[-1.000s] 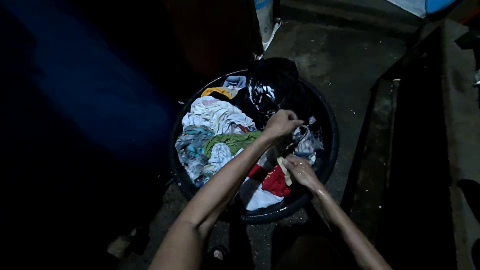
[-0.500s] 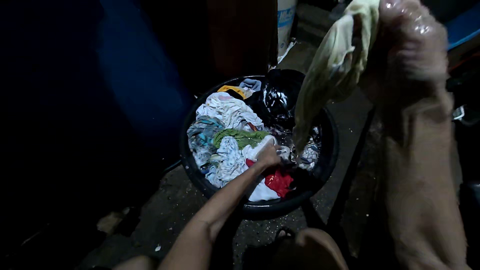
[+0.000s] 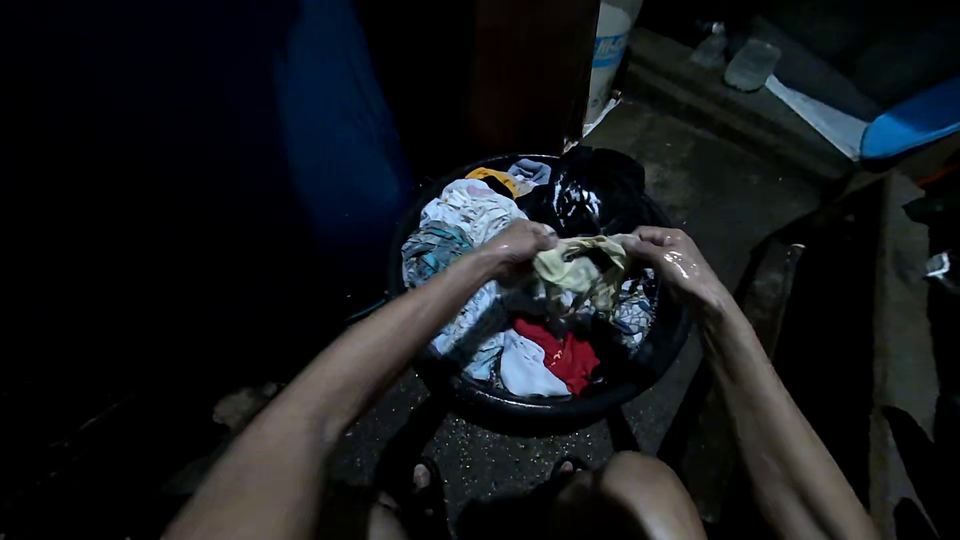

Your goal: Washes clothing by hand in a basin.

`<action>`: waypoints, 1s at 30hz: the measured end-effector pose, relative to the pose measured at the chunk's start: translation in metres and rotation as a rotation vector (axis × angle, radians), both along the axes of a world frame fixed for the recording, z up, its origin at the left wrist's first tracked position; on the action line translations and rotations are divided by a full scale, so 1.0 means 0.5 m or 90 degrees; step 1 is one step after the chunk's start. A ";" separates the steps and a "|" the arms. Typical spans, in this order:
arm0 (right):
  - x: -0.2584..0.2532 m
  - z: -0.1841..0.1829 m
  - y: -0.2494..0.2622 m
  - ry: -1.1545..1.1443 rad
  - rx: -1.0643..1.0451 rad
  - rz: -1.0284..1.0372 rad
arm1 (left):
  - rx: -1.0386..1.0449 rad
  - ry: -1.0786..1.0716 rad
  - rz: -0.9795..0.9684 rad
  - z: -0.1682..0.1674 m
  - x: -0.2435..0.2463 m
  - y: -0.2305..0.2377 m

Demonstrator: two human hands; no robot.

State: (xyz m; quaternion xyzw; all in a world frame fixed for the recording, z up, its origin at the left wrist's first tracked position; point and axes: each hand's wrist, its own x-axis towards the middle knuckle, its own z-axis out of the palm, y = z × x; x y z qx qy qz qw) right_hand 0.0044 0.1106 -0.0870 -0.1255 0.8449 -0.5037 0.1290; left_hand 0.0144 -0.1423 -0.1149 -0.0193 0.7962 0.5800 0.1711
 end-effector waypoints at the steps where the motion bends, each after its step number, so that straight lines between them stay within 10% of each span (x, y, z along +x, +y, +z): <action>1: 0.011 -0.016 0.019 0.005 -0.030 -0.021 | -0.084 0.024 -0.018 0.009 -0.006 -0.034; 6: 0.016 -0.074 0.015 -0.099 -0.453 -0.094 | -0.302 0.030 0.038 0.012 -0.007 -0.163; 10: 0.005 -0.054 -0.016 -0.061 -0.205 0.000 | -0.292 0.014 0.028 -0.006 0.015 -0.175; 21: 0.004 -0.050 0.014 -0.028 -0.032 -0.031 | -0.293 0.038 -0.056 0.020 0.024 -0.246; 30: 0.045 -0.027 -0.131 0.036 0.225 0.155 | -0.076 0.073 -0.216 -0.024 0.015 -0.064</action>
